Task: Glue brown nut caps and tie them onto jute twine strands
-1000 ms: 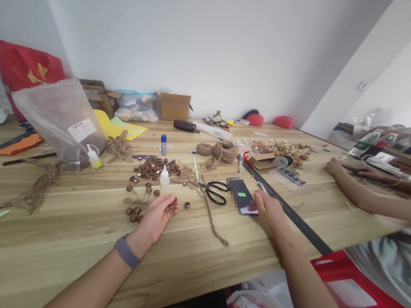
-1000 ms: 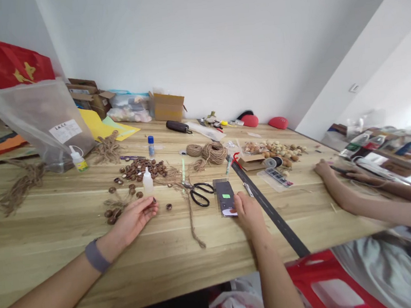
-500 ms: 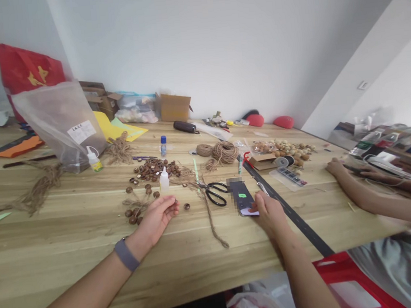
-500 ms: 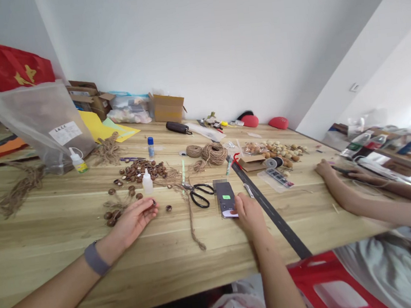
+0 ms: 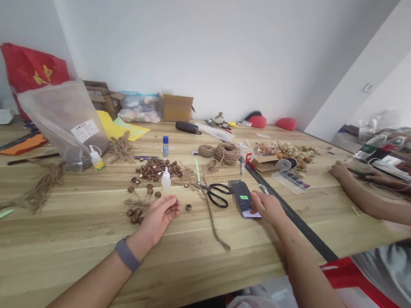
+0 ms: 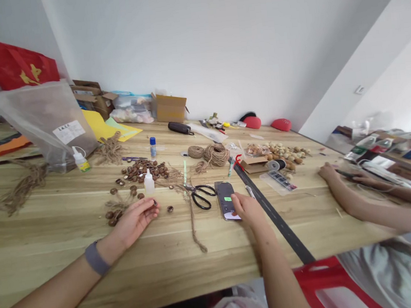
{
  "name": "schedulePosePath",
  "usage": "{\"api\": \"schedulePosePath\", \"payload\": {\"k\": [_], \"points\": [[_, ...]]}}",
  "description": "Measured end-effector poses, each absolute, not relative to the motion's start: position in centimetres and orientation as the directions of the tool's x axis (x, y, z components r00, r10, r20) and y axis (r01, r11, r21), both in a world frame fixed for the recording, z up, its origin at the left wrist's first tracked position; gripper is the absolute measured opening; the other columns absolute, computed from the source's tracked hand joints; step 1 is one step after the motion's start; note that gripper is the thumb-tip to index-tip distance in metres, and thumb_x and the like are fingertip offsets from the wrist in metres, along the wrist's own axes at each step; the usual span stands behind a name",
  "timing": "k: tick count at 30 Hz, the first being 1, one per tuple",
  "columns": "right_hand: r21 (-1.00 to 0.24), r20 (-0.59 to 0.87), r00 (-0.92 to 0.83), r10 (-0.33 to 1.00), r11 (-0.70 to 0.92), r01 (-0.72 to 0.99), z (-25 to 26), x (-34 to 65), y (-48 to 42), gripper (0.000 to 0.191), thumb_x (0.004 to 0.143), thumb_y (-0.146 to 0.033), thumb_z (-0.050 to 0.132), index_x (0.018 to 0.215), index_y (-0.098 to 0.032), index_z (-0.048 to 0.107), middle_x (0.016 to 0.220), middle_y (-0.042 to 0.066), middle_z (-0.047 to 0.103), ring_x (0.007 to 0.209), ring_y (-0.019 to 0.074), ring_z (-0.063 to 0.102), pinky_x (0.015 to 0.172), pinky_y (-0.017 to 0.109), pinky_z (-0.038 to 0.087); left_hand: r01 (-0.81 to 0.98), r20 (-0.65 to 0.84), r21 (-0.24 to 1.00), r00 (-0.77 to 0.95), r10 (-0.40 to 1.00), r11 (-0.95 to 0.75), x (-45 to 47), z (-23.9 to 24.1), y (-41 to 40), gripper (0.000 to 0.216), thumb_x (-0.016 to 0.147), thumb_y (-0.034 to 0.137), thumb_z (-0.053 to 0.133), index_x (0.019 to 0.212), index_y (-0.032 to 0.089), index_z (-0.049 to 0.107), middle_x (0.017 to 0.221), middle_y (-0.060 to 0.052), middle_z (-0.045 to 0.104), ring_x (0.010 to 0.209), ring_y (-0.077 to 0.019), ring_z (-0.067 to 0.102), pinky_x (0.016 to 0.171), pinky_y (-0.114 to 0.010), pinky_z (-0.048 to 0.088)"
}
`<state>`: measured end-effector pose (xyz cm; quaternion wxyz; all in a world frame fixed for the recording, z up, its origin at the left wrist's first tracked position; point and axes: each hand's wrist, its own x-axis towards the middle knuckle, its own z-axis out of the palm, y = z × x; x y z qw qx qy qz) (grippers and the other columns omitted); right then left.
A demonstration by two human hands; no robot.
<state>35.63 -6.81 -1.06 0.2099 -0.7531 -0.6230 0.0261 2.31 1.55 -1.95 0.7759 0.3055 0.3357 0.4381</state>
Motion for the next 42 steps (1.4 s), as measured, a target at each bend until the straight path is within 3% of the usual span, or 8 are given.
{"api": "schedulePosePath", "payload": {"k": [11,23,32,37,42], "points": [[-0.408,0.276,0.25,0.928,-0.122,0.905,-2.0,35.8,-7.5,0.038,0.092,-0.047,0.025,0.065,-0.026,0.041,0.053,0.003,0.069,0.065,0.0221,0.07,0.059,0.028,0.044,-0.474,-0.264,0.765,0.385,0.884,0.435,2.3,-1.9,1.6,0.014,0.083,0.004,0.055,0.076,0.011,0.063,0.07,-0.005,0.068,0.06,-0.0094,0.062,0.06,-0.018,0.051],[-0.465,0.347,0.287,0.893,-0.103,0.879,-2.2,35.4,-8.0,0.039,0.091,-0.048,0.03,0.06,-0.026,0.04,0.052,0.003,0.066,0.06,0.0224,0.068,0.055,0.029,0.044,-0.465,-0.271,0.772,0.374,0.887,0.432,2.4,-1.7,1.3,0.01,0.079,0.005,0.061,0.073,0.013,0.063,0.069,-0.004,0.067,0.061,-0.0105,0.062,0.062,-0.02,0.051],[-0.632,0.525,0.394,0.754,0.035,0.774,-2.4,35.4,-8.7,0.049,0.093,-0.05,0.028,0.061,-0.023,0.054,0.057,0.007,0.07,0.077,0.0246,0.07,0.075,0.035,0.051,-0.475,-0.268,0.769,0.369,0.89,0.428,2.4,-1.8,1.3,0.012,0.081,0.004,0.058,0.074,0.011,0.063,0.069,-0.005,0.067,0.061,-0.0104,0.062,0.061,-0.02,0.051],[-0.71,0.476,0.392,0.787,0.08,0.7,-2.7,35.2,-8.8,0.051,0.091,-0.052,0.033,0.052,-0.024,0.05,0.047,0.004,0.064,0.068,0.024,0.07,0.071,0.036,0.054,-0.487,-0.26,0.765,0.365,0.894,0.421,2.4,-1.8,1.4,0.008,0.079,0.004,0.062,0.074,0.011,0.063,0.069,-0.005,0.067,0.061,-0.0111,0.063,0.061,-0.021,0.052],[-0.683,0.46,0.336,0.822,0.085,0.726,-3.0,35.1,-8.7,0.054,0.092,-0.048,0.034,0.048,-0.023,0.053,0.048,0.005,0.063,0.068,0.0241,0.069,0.07,0.036,0.054,-0.491,-0.26,0.763,0.363,0.895,0.42,2.4,-1.7,1.4,0.009,0.079,0.005,0.06,0.074,0.011,0.064,0.069,-0.004,0.067,0.061,-0.0107,0.062,0.061,-0.02,0.052]]}}
